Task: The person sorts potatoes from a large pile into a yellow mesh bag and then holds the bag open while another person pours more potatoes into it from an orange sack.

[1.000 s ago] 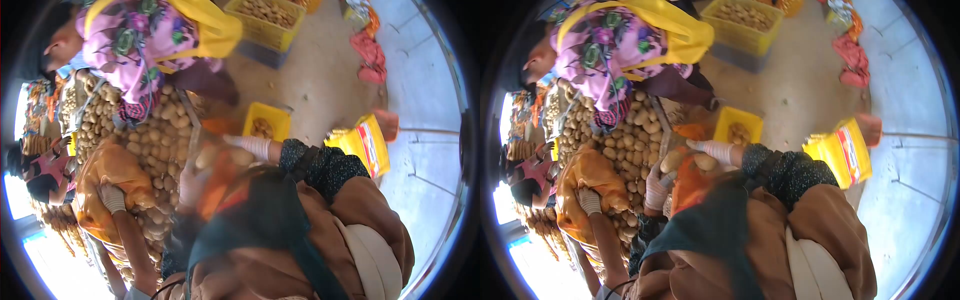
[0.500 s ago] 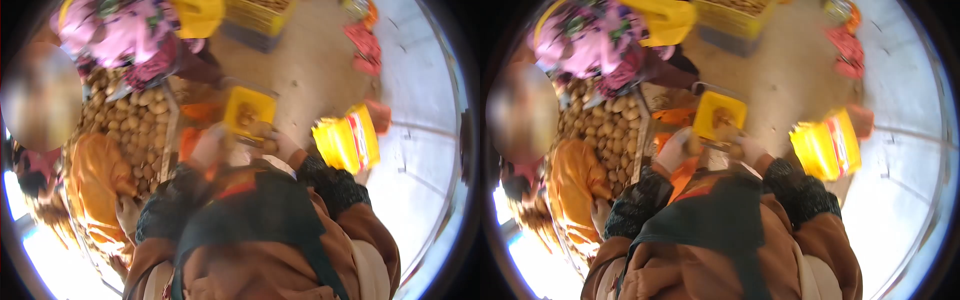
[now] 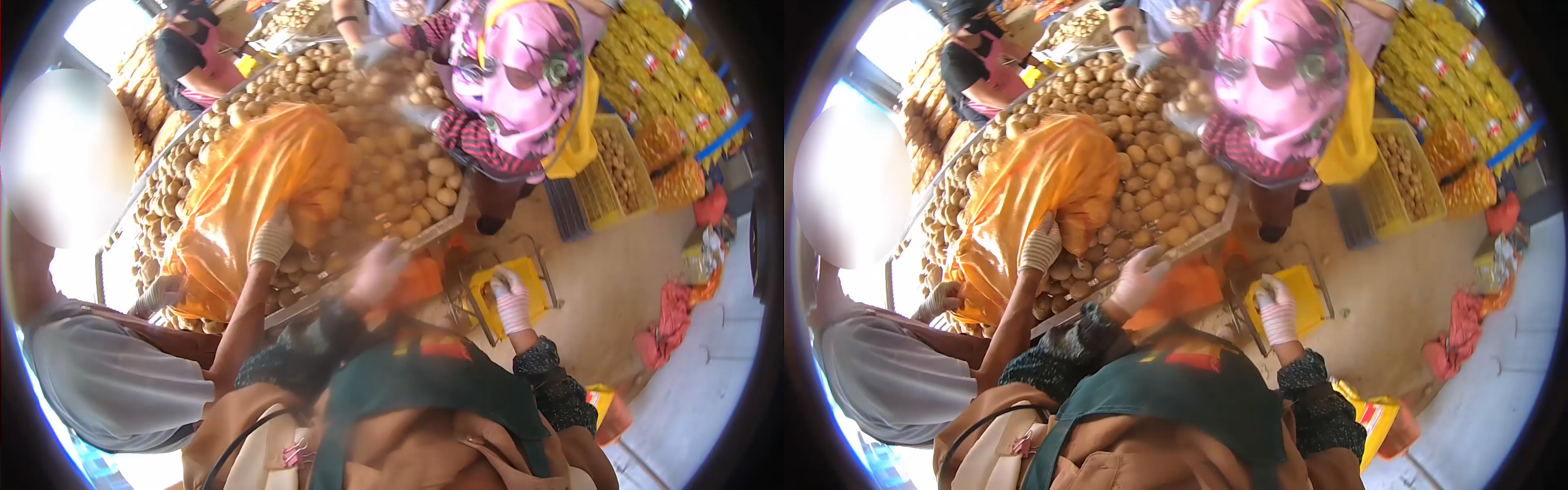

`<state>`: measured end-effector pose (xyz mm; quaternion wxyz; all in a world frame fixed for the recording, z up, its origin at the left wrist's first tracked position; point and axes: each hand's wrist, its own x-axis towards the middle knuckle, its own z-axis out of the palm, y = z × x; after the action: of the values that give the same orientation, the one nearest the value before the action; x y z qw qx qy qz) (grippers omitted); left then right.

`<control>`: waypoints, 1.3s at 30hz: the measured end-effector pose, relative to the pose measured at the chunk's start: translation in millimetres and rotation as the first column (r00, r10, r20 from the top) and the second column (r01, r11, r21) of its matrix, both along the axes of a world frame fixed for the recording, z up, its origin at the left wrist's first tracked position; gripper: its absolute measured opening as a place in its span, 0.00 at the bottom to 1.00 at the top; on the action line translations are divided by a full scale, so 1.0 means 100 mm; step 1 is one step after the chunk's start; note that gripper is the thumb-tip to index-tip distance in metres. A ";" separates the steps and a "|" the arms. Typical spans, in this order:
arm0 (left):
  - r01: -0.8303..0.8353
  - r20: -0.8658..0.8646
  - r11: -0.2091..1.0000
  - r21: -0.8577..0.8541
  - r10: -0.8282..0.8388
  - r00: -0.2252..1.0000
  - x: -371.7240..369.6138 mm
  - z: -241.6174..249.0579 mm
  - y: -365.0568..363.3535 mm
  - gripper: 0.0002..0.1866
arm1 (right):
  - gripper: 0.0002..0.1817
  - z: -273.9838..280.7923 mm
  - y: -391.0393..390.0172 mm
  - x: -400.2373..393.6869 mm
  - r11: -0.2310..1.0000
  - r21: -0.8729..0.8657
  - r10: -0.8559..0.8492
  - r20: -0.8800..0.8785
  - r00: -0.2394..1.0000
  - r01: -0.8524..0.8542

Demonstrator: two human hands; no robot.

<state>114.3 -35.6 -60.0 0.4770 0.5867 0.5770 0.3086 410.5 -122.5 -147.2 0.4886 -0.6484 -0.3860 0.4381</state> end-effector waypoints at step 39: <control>-0.293 -0.387 0.527 0.798 0.820 0.421 -2.14 1.03 2.36 0.39 | 0.14 -0.09 1.81 -0.81 0.902 0.041 0.152 0.901 0.407 -0.430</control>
<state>-99.3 200.2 42.9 -0.1645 0.5292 0.7482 0.3648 329.7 58.6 -155.9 0.2157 -0.6289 -0.7443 0.0624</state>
